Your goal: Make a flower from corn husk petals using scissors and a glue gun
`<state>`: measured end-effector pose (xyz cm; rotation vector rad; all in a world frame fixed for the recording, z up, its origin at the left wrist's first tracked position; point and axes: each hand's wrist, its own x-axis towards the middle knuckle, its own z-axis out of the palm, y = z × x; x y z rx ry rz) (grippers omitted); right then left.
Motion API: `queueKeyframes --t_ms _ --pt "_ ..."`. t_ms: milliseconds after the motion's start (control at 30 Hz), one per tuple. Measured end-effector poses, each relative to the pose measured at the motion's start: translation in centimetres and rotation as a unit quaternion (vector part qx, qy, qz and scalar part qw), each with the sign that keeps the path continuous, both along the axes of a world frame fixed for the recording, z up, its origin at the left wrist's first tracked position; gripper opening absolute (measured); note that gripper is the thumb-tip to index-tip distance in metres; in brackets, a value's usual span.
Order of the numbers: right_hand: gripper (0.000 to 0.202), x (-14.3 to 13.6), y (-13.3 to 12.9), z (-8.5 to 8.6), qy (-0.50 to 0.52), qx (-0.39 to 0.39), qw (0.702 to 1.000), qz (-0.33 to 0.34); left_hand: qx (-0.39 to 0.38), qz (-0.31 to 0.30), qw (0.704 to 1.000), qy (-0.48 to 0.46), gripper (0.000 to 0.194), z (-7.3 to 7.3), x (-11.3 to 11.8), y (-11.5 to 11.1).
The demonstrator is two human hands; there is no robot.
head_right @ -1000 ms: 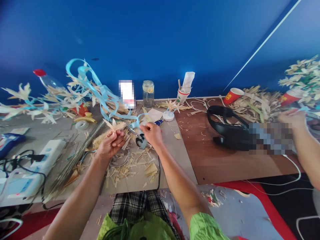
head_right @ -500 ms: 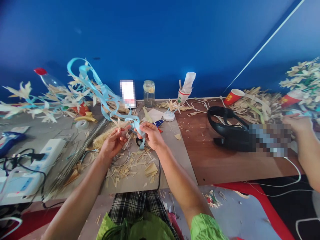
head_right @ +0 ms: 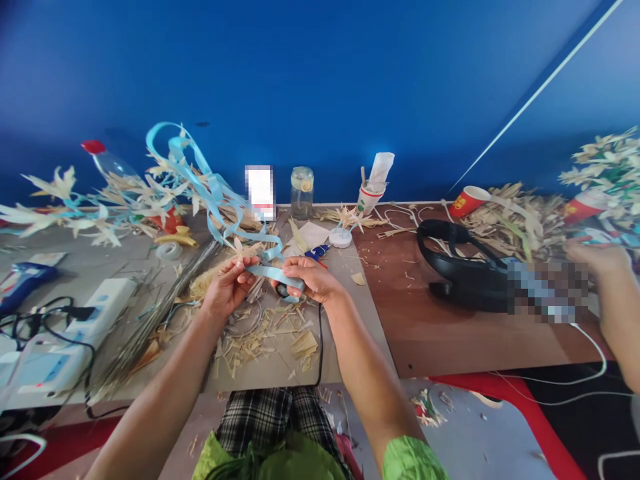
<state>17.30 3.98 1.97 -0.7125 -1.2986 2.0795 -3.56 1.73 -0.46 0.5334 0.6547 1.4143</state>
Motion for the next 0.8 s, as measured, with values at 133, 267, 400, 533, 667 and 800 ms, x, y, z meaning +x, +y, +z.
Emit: queueKeyframes --t_ms 133,267,400,533,667,800 --pt "0.052 0.7 1.0 -0.5 -0.119 0.084 0.981 -0.127 0.009 -0.009 1.000 -0.005 0.008 -0.1 0.2 0.0" --pt "0.051 -0.3 0.8 -0.4 -0.107 0.155 0.964 -0.187 0.029 -0.047 0.998 -0.002 0.008 0.1 0.5 -0.4" --pt "0.049 -2.5 -0.5 -0.3 -0.102 0.164 0.976 -0.104 0.042 -0.096 0.994 0.013 0.012 0.2 0.7 -0.8" --pt "0.060 -2.2 -0.7 -0.5 -0.070 0.088 0.994 0.013 0.057 -0.109 0.992 0.006 0.011 0.2 0.5 -0.9" --pt "0.073 0.3 0.2 0.4 -0.016 0.099 0.993 -0.061 0.068 -0.128 0.989 -0.005 0.010 0.5 0.2 -1.2" --pt "0.061 0.2 0.2 0.7 0.001 0.053 0.997 -0.056 0.066 -0.188 0.980 0.016 0.014 0.7 0.3 -1.5"
